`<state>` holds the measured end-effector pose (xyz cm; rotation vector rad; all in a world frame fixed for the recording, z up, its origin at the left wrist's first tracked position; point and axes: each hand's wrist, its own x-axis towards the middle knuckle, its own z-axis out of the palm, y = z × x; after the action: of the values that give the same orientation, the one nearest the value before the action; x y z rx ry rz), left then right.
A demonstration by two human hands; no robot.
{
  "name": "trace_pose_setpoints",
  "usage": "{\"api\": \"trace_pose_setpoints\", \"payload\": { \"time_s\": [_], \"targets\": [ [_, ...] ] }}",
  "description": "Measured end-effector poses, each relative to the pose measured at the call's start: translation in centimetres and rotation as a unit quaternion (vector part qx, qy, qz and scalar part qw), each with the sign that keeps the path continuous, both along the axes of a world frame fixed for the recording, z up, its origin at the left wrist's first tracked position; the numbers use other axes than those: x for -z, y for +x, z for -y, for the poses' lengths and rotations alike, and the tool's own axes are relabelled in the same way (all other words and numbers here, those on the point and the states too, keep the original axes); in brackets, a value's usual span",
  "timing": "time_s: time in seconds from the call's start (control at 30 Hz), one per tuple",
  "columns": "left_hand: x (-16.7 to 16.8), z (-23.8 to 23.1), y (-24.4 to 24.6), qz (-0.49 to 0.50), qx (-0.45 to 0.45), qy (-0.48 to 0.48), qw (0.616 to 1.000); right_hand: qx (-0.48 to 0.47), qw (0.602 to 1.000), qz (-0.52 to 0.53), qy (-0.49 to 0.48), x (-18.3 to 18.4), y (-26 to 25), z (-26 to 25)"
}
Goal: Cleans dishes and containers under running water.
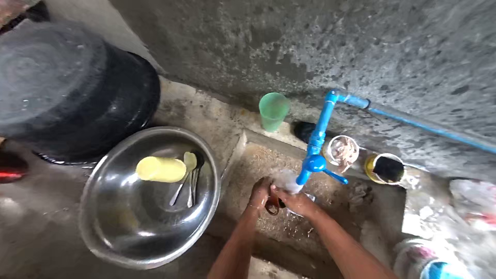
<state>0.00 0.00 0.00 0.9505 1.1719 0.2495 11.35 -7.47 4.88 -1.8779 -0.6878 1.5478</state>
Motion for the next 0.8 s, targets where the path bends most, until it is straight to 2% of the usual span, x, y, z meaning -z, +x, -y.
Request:
{"api": "trace_pose_setpoints", "payload": {
  "time_s": [0.1, 0.17, 0.2, 0.27, 0.3, 0.37, 0.43, 0.53, 0.6, 0.7, 0.8],
  "targets": [
    [-0.1, 0.3, 0.1, 0.058, -0.057, -0.104, 0.991, -0.133, 0.989, 0.068, -0.010, -0.3, -1.0, 0.4],
    [-0.4, 0.4, 0.3, 0.056, -0.073, -0.128, 0.988, -0.148, 0.987, 0.060, 0.023, -0.7, -0.8, 1.5],
    [-0.1, 0.6, 0.1, 0.038, -0.064, -0.120, 0.990, -0.100, 0.992, 0.060, 0.045, -1.0, -0.6, 2.5],
    [-0.1, 0.9, 0.0, -0.014, -0.007, -0.056, 0.998, 0.068, 0.990, 0.083, 0.097, -0.8, -0.2, 5.7],
    [-0.2, 1.0, 0.1, -0.047, 0.023, -0.016, 0.999, 0.147, 0.979, 0.085, 0.116, -0.6, -0.1, 7.9],
    [-1.1, 1.5, 0.7, -0.102, 0.051, 0.073, 0.991, 0.294, 0.947, 0.022, 0.129, -0.5, -0.9, 13.3],
    [-1.2, 1.8, 1.1, -0.077, 0.018, 0.091, 0.993, 0.469, 0.874, -0.087, 0.094, -0.5, -2.6, 19.2],
    [0.0, 2.1, 1.1, 0.020, -0.069, -0.050, 0.996, 0.662, 0.732, -0.160, 0.039, -0.4, -4.5, 27.6],
    [0.9, 2.4, 0.9, 0.103, -0.106, -0.147, 0.978, 0.726, 0.669, -0.154, 0.050, -0.4, -4.7, 31.5],
    [2.4, 3.1, 0.5, 0.243, -0.161, -0.257, 0.921, 0.818, 0.552, -0.142, 0.080, 0.2, -2.6, 33.3],
    [2.3, 3.5, 1.1, 0.287, -0.199, -0.306, 0.886, 0.885, 0.427, -0.151, 0.112, 1.1, -0.3, 32.6]
  ]
}}
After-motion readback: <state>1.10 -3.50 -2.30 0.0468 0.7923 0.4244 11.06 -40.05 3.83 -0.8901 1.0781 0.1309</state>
